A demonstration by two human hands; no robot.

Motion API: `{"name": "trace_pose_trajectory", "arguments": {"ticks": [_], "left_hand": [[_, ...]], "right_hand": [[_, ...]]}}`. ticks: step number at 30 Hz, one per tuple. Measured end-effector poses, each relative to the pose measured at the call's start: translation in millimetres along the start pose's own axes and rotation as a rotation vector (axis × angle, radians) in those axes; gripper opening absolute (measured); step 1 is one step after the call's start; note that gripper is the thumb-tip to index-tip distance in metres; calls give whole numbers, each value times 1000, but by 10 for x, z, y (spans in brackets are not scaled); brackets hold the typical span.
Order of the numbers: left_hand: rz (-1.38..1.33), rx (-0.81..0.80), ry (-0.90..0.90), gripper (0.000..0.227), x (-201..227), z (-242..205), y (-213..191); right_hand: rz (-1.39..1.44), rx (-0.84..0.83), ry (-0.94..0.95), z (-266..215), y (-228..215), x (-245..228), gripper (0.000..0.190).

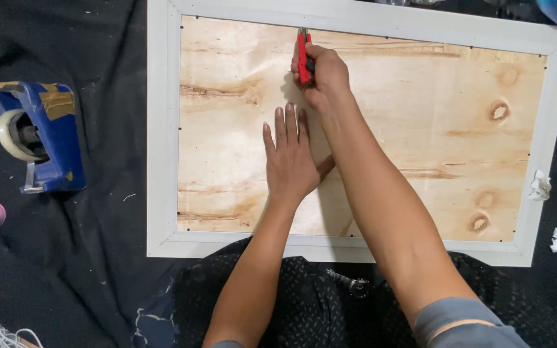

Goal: Using a utility knife to score and cut a wooden backing board to fit into a picture frame.

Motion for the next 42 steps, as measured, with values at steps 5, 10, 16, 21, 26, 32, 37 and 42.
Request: {"name": "trace_pose_trajectory", "arguments": {"ticks": [5,10,16,21,26,32,37,42], "left_hand": [[-34,12,-5,107,-1,-3,-24],[-38,-36,-17,107,-19,1,11],[-77,-11,-21,112,-4,-5,21],[-41,-30,-20,110,-11,0,45],[-41,-45,-30,111,-32,22,26],[-23,-45,-22,110,-21,1,19],[-65,-39,-20,110,-31,3,45],[-55,-59,-26,109,-29,10,39]], "right_hand": [[-153,-81,-39,-37,-47,-44,18],[-690,23,-395,-16,-75,-353,44],[-1219,-78,-1115,481,-3,-458,18],[-1220,43,-1156,519,4,-394,20],[-1219,66,-1214,567,13,-379,14],[-1238,78,-1251,565,-5,-352,12],[-1218,99,-1308,610,-17,-321,11],[-1236,140,-1382,633,-16,-307,12]]}}
Point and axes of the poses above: each hand's wrist, its own z-axis towards the middle knuckle, its own y-axis out of the palm, x = y × z, the point moved 5 cm from there along z, towards the middle knuckle, and after that the axes turned 8 degrees about -z, right-handed, at the moved point
